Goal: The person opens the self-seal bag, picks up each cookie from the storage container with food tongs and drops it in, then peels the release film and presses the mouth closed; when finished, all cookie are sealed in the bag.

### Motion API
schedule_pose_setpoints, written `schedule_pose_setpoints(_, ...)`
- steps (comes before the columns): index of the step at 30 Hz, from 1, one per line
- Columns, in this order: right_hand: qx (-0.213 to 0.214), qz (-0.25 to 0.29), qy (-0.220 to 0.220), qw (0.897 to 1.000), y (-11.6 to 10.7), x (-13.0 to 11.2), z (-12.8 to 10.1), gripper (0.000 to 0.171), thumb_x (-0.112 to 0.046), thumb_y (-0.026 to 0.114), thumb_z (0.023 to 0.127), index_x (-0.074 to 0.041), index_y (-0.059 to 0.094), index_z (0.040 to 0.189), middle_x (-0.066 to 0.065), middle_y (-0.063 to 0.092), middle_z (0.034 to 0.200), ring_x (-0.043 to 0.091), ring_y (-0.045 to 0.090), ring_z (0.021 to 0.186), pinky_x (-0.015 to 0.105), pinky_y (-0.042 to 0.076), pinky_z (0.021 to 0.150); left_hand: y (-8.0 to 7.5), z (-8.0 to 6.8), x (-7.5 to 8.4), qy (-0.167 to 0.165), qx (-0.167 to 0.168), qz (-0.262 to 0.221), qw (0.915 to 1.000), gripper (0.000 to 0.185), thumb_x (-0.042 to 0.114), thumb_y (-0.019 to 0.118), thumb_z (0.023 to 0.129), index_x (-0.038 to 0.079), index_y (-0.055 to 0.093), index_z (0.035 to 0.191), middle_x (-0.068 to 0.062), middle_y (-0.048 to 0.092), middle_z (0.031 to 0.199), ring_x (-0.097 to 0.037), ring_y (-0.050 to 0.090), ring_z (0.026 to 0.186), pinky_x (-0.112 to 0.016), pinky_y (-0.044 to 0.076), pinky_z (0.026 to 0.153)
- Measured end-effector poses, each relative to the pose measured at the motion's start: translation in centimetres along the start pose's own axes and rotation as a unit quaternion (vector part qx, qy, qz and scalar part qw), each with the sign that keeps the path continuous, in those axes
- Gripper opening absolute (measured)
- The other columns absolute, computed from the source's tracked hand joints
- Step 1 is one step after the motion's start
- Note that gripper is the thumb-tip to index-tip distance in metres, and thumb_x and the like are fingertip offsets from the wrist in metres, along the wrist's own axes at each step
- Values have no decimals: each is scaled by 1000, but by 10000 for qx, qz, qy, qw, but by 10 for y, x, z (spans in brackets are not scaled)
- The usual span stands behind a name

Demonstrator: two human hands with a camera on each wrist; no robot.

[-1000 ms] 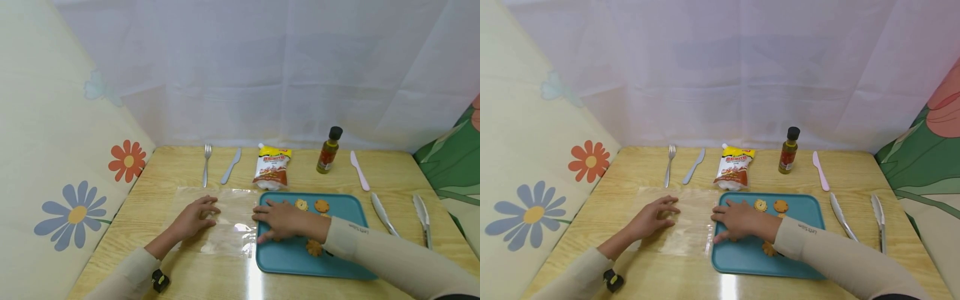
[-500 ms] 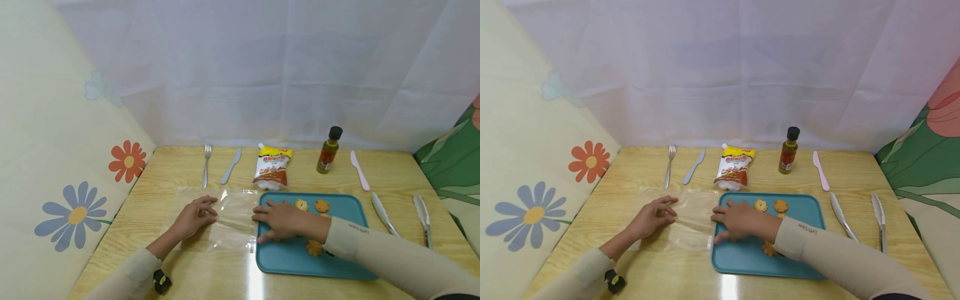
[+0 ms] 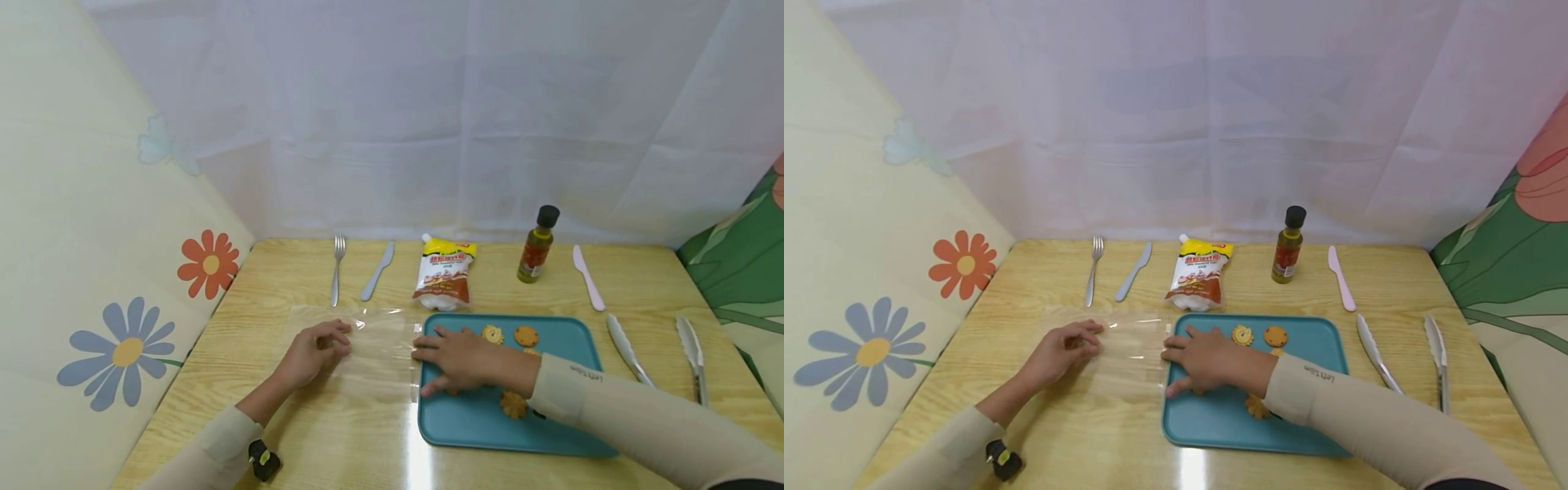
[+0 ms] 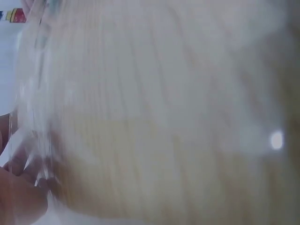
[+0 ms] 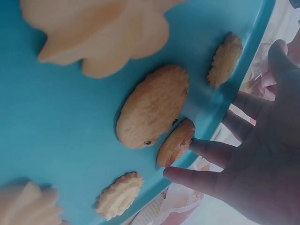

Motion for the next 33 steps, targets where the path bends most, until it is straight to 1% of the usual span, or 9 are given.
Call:
schedule_pose_setpoints(5,-18,6,5,10000,-1,0,0,77,-71,53,94,-32,40,159,-9,30,168,34,23,156,67,32,115,-4,-1,0,116,167,-439,9988,9,1,76,91,-2,76,99,-19,71,126,-39,50,140,-39,38,116)
schedule_pose_setpoints(12,-33,53,0,10000,-1,1,0,77,-70,53,95,-31,40,159,-8,30,168,35,23,156,67,31,115,-6,-2,0,189,236,-1133,9931,12,-1,71,94,-9,72,104,-25,70,123,-40,46,142,-13,37,109)
schedule_pose_setpoints(14,-35,53,-6,10000,0,1,0,77,-70,53,95,-31,40,159,-8,30,168,35,22,156,67,31,115,-7,-2,-1,213,269,-1235,9918,13,-1,71,95,-9,72,104,-26,70,122,-34,51,139,-12,39,107)
schedule_pose_setpoints(17,-40,44,-11,10000,1,2,1,77,-71,53,95,-31,40,159,-8,30,168,34,22,156,67,32,115,-9,-2,-5,189,294,-1263,9914,15,2,71,96,-9,72,106,-25,72,120,-16,60,129,-13,45,102)
schedule_pose_setpoints(19,-39,41,-14,10000,1,2,1,77,-71,52,95,-31,40,159,-9,30,168,34,22,156,67,32,115,-12,-1,-8,135,294,-1327,9906,18,4,70,97,-9,72,108,-24,72,120,-4,62,121,-15,48,99)
schedule_pose_setpoints(21,-31,45,-21,10000,1,3,1,77,-72,52,94,-31,40,159,-9,30,168,34,22,156,67,32,115,-14,-1,-9,92,254,-1422,9895,21,7,70,98,-10,71,110,-22,72,120,2,63,117,-16,50,97)
schedule_pose_setpoints(24,-9,53,-47,10000,1,3,1,77,-71,53,94,-31,41,159,-8,30,168,34,23,156,67,33,114,-18,-2,-11,-52,198,-1664,9858,25,8,70,99,-12,69,112,-15,74,121,2,64,115,-16,50,97)
schedule_pose_setpoints(28,8,82,-63,9999,1,3,0,76,-71,53,95,-30,41,159,-8,30,168,35,23,156,67,33,114,-20,-1,-16,-291,146,-2138,9763,27,7,69,99,-15,65,113,-3,76,120,-2,66,115,-17,51,97)
schedule_pose_setpoints(33,-22,151,-45,9999,-1,2,0,76,-70,53,96,-30,41,159,-8,29,169,35,22,156,66,31,116,-21,-1,-20,-400,-24,-2606,9646,22,7,68,99,-12,66,111,1,76,120,-5,67,116,-17,50,98)
Point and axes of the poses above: each hand's wrist, its own z-axis towards the middle knuckle, its own y-axis out of the palm, x = y × z, the point moved 3 cm from there along z, towards the middle knuckle
